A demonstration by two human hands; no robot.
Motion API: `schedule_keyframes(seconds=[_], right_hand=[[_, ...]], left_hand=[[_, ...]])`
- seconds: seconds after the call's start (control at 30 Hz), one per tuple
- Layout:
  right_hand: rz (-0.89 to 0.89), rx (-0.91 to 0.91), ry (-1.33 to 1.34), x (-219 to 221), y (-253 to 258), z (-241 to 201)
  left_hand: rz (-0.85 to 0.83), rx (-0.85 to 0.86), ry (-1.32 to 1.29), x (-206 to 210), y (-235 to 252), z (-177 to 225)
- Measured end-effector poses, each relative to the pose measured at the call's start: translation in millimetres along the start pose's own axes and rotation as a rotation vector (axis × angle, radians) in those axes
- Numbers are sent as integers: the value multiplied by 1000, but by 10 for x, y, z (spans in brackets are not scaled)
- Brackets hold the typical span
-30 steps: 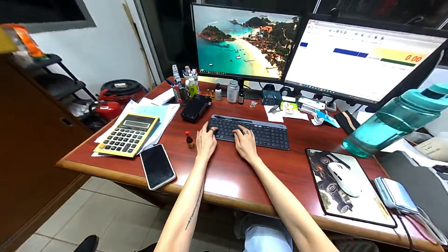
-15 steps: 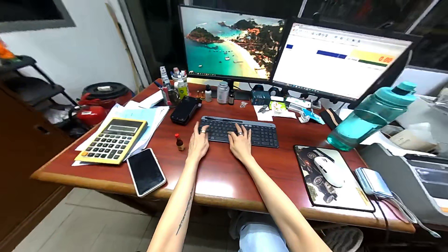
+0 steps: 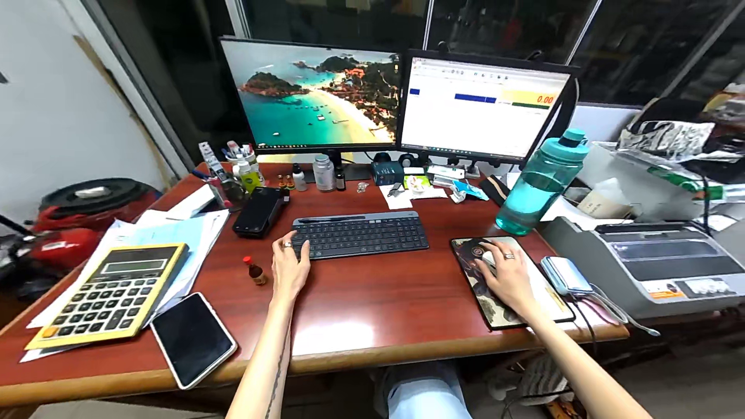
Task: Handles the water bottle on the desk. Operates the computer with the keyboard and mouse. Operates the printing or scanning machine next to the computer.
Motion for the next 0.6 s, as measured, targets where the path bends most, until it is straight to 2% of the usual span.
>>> schedule_keyframes(seconds=[0.13,0.37,0.6], right_hand=[[82,22,-77,-28,-201,330],[0,50,22,91,-191,372],[24,38,13,72,-225,371]], left_hand=[[-4,17,4,1,-97,32],[-26,27,54,31,-123,54],[-10,35,36,3,-123,58]])
Point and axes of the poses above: each hand's wrist, its own y-axis towards the middle knuckle, its own x-axis out of the palm, z = x × y, the point moved 10 cm from there along y, towards the middle knuckle, and after that the axes turned 2 degrees about -x, right-handed, at the moved point
